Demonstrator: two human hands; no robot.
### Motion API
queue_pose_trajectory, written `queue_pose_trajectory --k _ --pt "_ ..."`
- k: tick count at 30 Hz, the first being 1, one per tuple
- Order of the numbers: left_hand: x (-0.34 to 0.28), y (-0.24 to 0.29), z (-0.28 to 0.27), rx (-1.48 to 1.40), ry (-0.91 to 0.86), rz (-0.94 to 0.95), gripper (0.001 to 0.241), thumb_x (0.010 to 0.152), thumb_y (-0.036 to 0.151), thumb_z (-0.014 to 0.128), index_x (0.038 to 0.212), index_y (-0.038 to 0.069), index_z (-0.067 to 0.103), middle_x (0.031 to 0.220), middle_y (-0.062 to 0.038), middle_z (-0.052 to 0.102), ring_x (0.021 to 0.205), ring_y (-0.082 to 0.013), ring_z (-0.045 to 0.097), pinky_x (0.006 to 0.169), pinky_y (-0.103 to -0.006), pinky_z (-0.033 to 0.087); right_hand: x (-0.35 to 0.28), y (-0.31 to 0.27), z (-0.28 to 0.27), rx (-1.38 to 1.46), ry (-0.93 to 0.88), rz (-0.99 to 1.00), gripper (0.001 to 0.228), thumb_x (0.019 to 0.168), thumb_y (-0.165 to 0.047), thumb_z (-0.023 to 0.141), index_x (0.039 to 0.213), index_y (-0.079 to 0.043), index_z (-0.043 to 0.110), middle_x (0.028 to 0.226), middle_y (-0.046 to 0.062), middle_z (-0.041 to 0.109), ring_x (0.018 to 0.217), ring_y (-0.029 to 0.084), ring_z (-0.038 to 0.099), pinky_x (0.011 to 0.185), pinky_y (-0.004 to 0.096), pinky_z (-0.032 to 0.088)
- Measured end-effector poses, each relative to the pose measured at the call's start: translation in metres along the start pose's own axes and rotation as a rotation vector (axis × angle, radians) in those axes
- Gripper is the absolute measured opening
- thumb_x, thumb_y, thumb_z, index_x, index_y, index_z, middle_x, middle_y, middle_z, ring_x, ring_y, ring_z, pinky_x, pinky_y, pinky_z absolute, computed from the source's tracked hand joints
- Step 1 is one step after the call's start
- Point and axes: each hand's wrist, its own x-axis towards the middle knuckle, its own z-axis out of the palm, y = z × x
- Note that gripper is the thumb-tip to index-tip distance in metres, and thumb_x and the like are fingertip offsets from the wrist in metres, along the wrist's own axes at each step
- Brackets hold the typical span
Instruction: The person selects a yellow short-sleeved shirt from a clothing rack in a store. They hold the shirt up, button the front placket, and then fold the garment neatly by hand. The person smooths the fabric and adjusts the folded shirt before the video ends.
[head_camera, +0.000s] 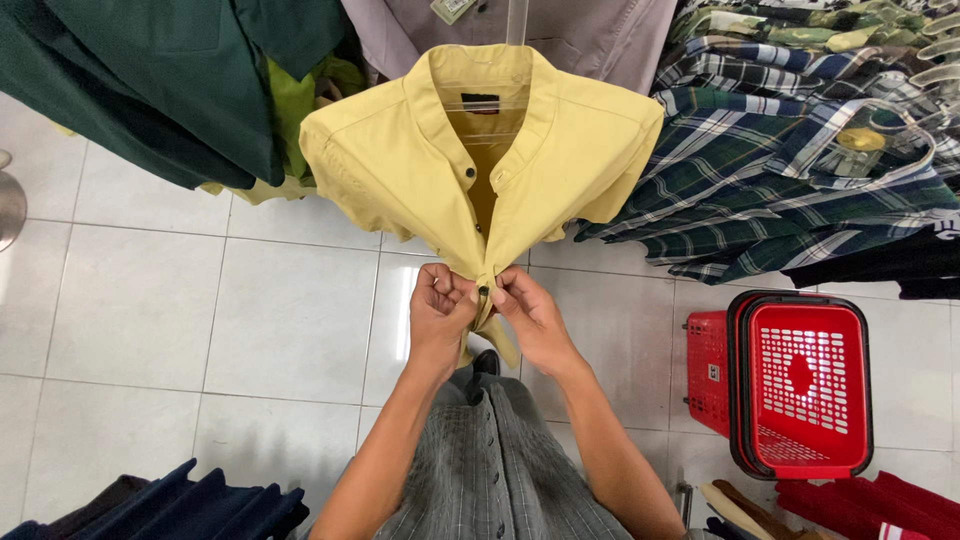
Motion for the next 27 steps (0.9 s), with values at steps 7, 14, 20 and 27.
queue_pose_trajectory --k 7,14,20,27 --pt "-0.004 0.026 0.011 0.000 0.002 -0.144 0.021 0.082 0.002 0.064 0.088 0.007 0.045 0.084 -0.008 0.064 0.066 -0.0074 0.056 0.058 -0.0194 0.048 0.001 0.014 -0.008 -0.079 -0.025 -0.003 0.021 0.097 -0.018 0.044 0.091 -0.002 0.056 0.073 0.007 0.055 0.075 0.014 0.053 0.079 0.032 0.047" --pt "0.005 0.003 -0.004 0.125 0.064 -0.167 0.020 0.084 0.009 0.067 0.096 0.004 0.051 0.078 -0.005 0.063 0.067 -0.0066 0.057 0.063 -0.0199 0.052 0.000 0.030 -0.015 -0.121 -0.056 0.067 0.018 0.097 -0.016 0.045 0.094 -0.003 0.056 0.078 0.005 0.055 0.080 0.014 0.052 0.081 0.031 0.045" --pt "0.006 0.015 -0.001 0.360 0.103 -0.064 0.030 0.073 0.009 0.078 0.094 0.002 0.058 0.078 -0.009 0.064 0.074 -0.0108 0.058 0.071 -0.0274 0.054 0.005 0.027 -0.014 -0.233 0.034 0.106 0.019 0.095 -0.018 0.049 0.094 -0.004 0.062 0.077 0.007 0.062 0.079 0.013 0.055 0.077 0.031 0.046" --pt "0.015 0.018 0.006 0.787 -0.020 0.237 0.022 0.080 0.001 0.068 0.101 0.005 0.066 0.076 -0.010 0.060 0.075 -0.0171 0.062 0.072 -0.0326 0.055 0.032 -0.015 0.004 -0.691 0.244 -0.121 0.018 0.090 -0.011 0.054 0.106 -0.012 0.063 0.056 0.006 0.048 0.052 0.017 0.050 0.056 0.029 0.045"
